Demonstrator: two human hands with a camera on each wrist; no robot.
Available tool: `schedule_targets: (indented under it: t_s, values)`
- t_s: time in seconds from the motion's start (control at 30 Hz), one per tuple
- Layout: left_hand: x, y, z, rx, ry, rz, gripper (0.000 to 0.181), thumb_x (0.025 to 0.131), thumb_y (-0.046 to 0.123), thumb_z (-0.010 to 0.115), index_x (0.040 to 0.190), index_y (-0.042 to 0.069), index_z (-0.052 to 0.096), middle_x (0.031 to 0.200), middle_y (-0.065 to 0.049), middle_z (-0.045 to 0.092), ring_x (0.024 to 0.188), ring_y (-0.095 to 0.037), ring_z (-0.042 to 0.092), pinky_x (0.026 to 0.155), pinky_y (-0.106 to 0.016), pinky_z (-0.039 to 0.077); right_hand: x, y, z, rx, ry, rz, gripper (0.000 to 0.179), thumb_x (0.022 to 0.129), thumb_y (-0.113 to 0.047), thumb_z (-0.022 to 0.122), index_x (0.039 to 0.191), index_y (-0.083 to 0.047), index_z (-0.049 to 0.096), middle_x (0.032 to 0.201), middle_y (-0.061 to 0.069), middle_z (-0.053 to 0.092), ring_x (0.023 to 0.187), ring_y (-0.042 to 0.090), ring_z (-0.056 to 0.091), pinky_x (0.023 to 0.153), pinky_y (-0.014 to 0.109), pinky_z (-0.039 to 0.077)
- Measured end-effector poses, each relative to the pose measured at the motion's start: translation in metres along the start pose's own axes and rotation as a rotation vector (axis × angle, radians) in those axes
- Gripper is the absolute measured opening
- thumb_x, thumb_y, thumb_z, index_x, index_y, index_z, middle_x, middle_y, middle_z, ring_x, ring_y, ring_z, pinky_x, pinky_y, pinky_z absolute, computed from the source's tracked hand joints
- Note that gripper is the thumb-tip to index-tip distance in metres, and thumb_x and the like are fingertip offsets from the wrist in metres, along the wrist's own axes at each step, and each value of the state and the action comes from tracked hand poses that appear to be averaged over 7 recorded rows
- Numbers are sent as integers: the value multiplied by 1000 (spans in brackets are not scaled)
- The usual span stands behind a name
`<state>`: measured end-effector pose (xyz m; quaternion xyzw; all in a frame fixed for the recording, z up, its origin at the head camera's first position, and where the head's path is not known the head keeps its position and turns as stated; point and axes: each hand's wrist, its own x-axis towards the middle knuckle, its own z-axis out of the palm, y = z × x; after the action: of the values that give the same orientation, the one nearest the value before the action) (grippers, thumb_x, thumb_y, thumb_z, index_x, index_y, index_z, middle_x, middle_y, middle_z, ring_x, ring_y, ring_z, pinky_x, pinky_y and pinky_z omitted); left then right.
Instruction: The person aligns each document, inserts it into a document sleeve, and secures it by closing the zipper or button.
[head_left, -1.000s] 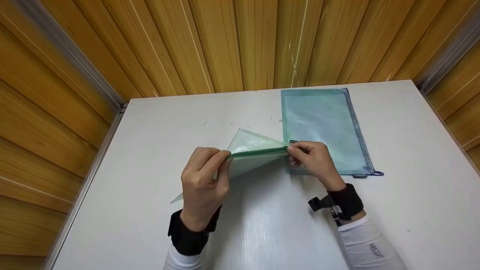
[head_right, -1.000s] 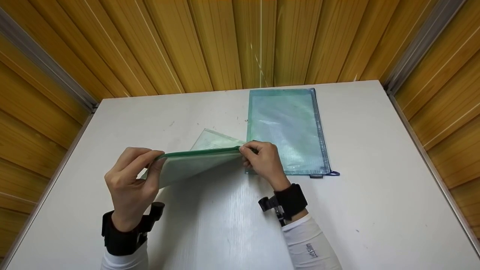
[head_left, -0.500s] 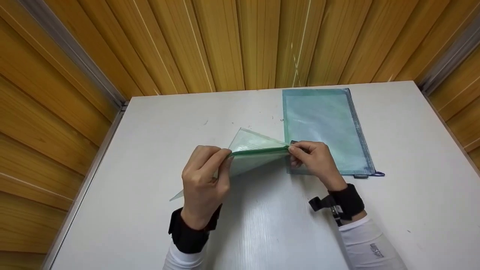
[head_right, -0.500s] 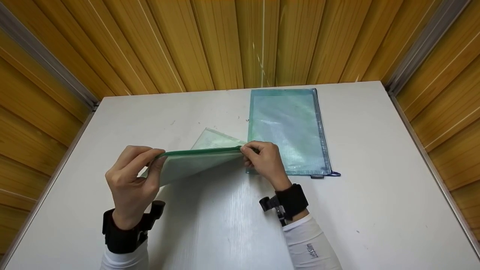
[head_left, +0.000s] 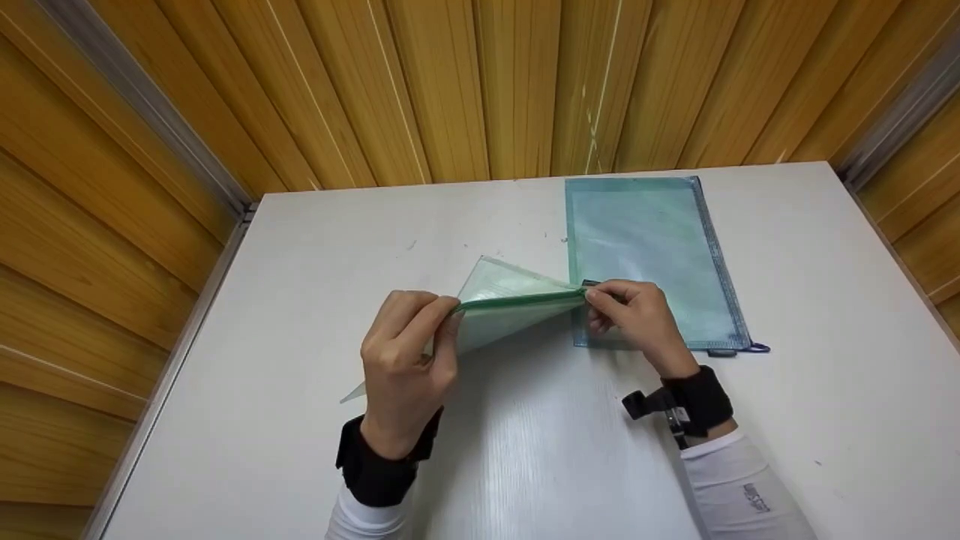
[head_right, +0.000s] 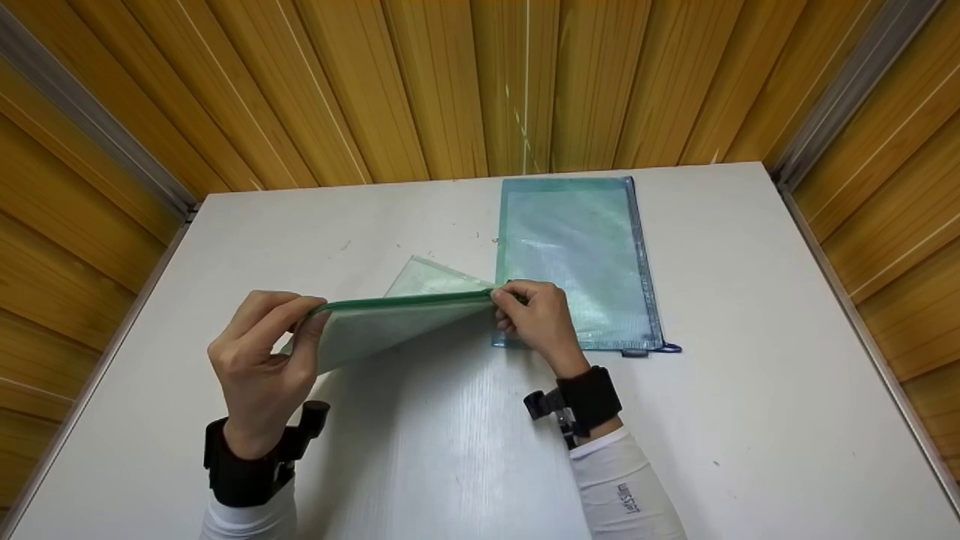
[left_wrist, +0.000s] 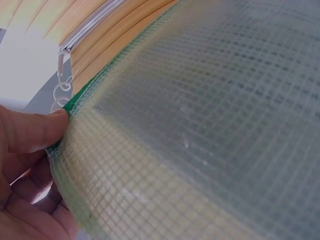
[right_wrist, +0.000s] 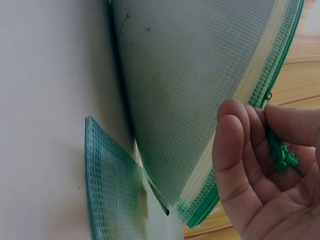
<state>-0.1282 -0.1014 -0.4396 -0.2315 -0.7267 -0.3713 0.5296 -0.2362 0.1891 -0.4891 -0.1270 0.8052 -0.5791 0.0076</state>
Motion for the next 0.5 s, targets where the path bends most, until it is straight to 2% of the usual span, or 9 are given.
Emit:
schedule_targets:
  t_s: [0.5]
  values:
    - [1,0,0,0,16,0,12,86,-13,78,93,-3,78,84,-12,67,77,-24,59,69,-29,49,2,2,-3,6,11,-6,24,107,-12,67,112,10,76,82,8,73,71,10,72,70,27,62]
